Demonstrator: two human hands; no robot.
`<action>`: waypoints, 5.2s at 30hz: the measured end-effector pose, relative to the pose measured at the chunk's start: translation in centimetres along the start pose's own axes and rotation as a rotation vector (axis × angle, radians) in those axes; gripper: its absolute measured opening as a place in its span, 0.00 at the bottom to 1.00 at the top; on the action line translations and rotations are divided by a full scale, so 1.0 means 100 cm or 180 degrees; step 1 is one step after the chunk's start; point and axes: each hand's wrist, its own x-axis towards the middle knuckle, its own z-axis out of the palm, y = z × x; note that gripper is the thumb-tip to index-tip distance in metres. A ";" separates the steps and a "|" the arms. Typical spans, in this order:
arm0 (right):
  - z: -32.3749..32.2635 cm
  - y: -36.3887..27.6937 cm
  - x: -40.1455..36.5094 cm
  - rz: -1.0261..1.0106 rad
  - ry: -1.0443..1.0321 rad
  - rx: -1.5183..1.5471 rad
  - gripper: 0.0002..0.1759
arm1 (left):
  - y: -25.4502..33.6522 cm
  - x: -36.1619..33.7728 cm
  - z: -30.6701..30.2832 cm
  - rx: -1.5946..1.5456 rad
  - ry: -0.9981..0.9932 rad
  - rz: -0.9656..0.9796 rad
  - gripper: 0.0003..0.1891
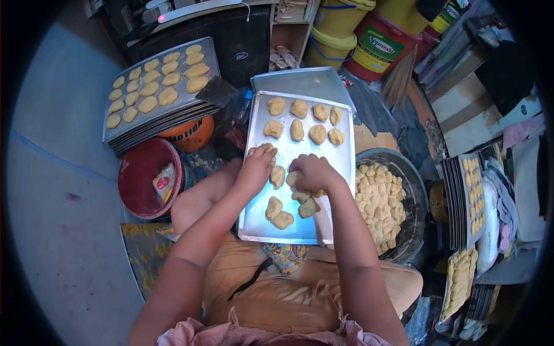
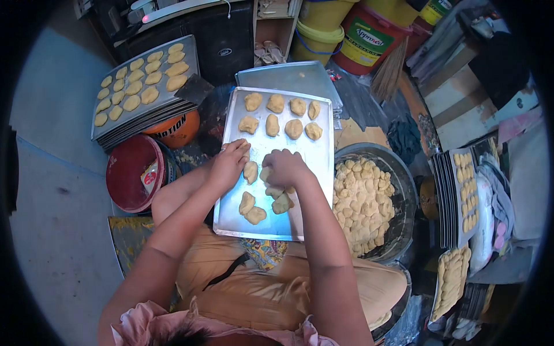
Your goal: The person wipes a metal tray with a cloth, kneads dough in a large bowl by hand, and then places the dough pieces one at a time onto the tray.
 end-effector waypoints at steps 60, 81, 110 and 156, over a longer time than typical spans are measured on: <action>0.028 0.030 -0.082 0.1541 0.1865 0.1528 0.22 | 0.042 -0.015 -0.009 0.0177 -0.0157 0.0169 0.19; 0.038 -0.026 -0.085 0.0413 0.1078 0.0804 0.20 | 0.034 -0.050 -0.006 0.0139 -0.0194 -0.0218 0.20; 0.032 -0.039 -0.105 0.2083 0.0822 0.0377 0.28 | 0.065 -0.046 0.015 0.1102 -0.0351 0.0810 0.20; 0.005 -0.026 -0.107 0.0883 0.0426 0.1832 0.19 | 0.068 -0.048 -0.032 0.0177 -0.0283 -0.0226 0.16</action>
